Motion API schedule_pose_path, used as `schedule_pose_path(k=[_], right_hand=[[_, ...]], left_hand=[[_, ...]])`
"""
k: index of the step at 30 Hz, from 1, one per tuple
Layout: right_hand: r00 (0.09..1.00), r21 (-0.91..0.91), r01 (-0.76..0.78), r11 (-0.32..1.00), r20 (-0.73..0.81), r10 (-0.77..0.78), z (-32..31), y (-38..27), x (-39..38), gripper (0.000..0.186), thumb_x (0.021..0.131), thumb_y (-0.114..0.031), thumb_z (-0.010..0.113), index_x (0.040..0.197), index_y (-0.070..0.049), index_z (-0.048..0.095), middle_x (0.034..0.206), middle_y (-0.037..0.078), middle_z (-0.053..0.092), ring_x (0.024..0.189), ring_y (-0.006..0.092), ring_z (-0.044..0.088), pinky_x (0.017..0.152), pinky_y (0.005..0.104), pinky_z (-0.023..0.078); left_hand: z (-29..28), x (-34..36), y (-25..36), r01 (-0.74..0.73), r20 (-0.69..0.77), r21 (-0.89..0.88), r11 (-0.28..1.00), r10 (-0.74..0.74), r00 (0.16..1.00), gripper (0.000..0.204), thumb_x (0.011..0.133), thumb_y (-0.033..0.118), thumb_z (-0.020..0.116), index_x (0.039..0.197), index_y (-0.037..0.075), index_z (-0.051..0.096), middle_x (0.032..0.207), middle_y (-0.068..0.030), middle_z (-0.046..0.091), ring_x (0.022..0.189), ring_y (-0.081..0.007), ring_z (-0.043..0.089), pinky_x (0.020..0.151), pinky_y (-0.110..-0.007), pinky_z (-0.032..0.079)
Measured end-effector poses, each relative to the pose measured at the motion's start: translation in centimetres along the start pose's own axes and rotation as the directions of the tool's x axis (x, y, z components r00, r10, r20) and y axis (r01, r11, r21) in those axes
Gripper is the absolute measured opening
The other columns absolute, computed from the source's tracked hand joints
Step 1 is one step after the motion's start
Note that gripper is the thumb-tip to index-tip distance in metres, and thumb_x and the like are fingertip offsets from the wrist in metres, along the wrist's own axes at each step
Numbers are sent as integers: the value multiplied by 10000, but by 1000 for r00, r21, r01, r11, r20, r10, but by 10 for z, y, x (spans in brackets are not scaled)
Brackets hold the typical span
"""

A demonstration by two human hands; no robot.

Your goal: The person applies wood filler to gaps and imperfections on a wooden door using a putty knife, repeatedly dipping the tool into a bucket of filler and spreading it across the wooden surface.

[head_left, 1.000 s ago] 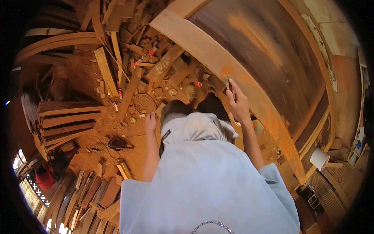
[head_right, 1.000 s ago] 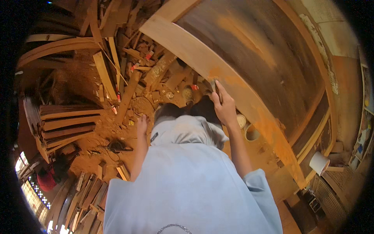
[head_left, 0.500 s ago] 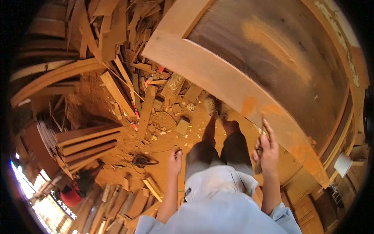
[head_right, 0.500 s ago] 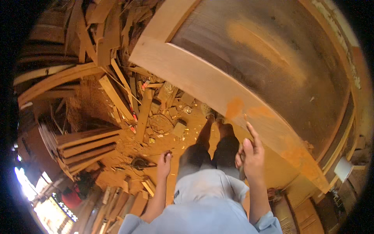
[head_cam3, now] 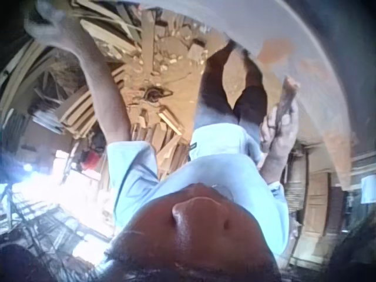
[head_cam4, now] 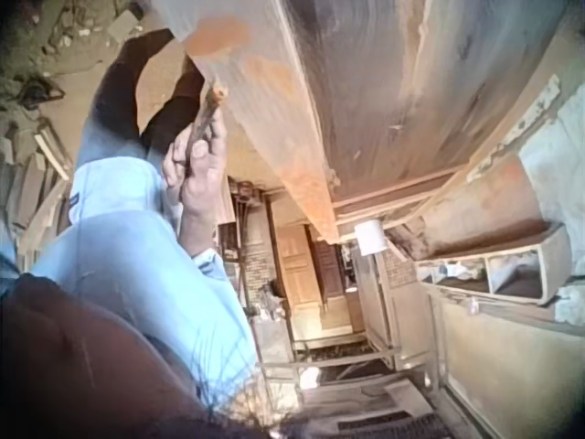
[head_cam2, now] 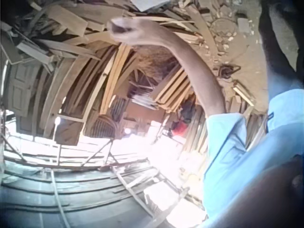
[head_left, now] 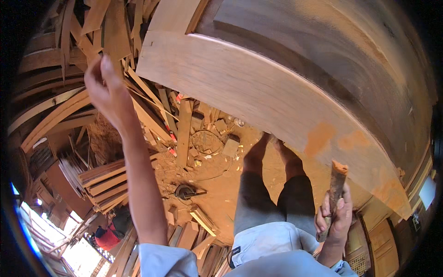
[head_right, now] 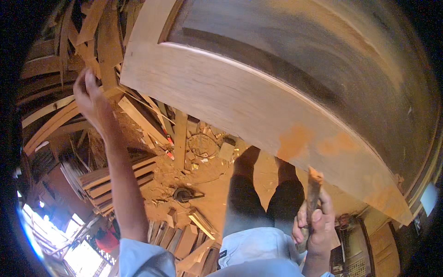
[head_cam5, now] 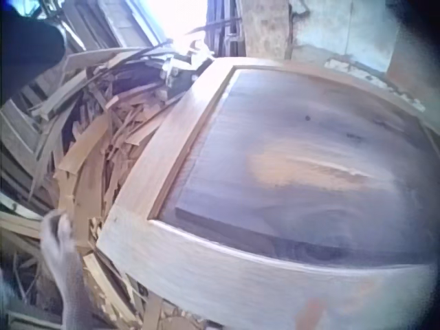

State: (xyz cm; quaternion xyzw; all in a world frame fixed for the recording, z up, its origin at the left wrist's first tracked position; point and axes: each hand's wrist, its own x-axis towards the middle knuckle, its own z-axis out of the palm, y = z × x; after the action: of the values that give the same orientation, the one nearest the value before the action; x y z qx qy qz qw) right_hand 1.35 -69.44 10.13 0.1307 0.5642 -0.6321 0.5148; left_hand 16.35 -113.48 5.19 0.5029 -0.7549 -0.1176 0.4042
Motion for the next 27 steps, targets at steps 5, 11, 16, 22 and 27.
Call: schedule_pose_path(k=[5, 11, 16, 22, 27], right_hand=[[1000, -15, -4, 1000, 20, 5, 36, 12, -14, 560, 1007, -282, 553, 1496, -106, 342, 726, 41, 450, 469, 101, 436, 422, 235, 418], [971, -541, 84, 837, -142, -190, 112, 32, -1, 482, 965, -111, 586, 1422, -19, 462, 935, 88, 630, 637, 106, 583, 559, 264, 489], [798, -859, 251, 447, -78, -598, 177, 64, 39, 493, 927, -108, 608, 1409, -133, 508, 921, 183, 634, 723, 353, 634, 655, 435, 529], [785, -891, 215, 401, -87, -613, 206, 80, 67, 495, 964, -149, 577, 1447, -172, 475, 750, 150, 515, 606, 340, 573, 560, 453, 500], [742, -934, 126, 335, -135, -657, 209, 102, 81, 495, 971, -161, 567, 1455, -186, 466, 776, 151, 531, 589, 349, 583, 536, 467, 507]], left_hand=[[69, 58, -46, 21, 376, 98, 995, -57, 925, 534, 986, 424, 512, 1232, -48, 555, 1188, -241, 632, 1121, -352, 605, 971, -399, 448], [83, 42, -25, 118, 482, 289, 950, -251, 840, 684, 977, 601, 338, 1277, 33, 574, 1126, -272, 661, 1111, -448, 600, 937, -495, 460], [86, 43, -15, 120, 535, 329, 937, -289, 794, 591, 993, 537, 343, 1159, 49, 633, 1048, -272, 675, 1035, -477, 612, 886, -529, 469], [84, 45, -19, 110, 551, 343, 933, -295, 780, 581, 996, 519, 320, 1106, 62, 662, 1038, -263, 678, 1024, -470, 613, 890, -542, 463], [82, 46, -10, 111, 564, 354, 929, -307, 766, 591, 996, 515, 313, 1071, 65, 687, 1043, -258, 678, 1032, -464, 612, 894, -532, 467]])
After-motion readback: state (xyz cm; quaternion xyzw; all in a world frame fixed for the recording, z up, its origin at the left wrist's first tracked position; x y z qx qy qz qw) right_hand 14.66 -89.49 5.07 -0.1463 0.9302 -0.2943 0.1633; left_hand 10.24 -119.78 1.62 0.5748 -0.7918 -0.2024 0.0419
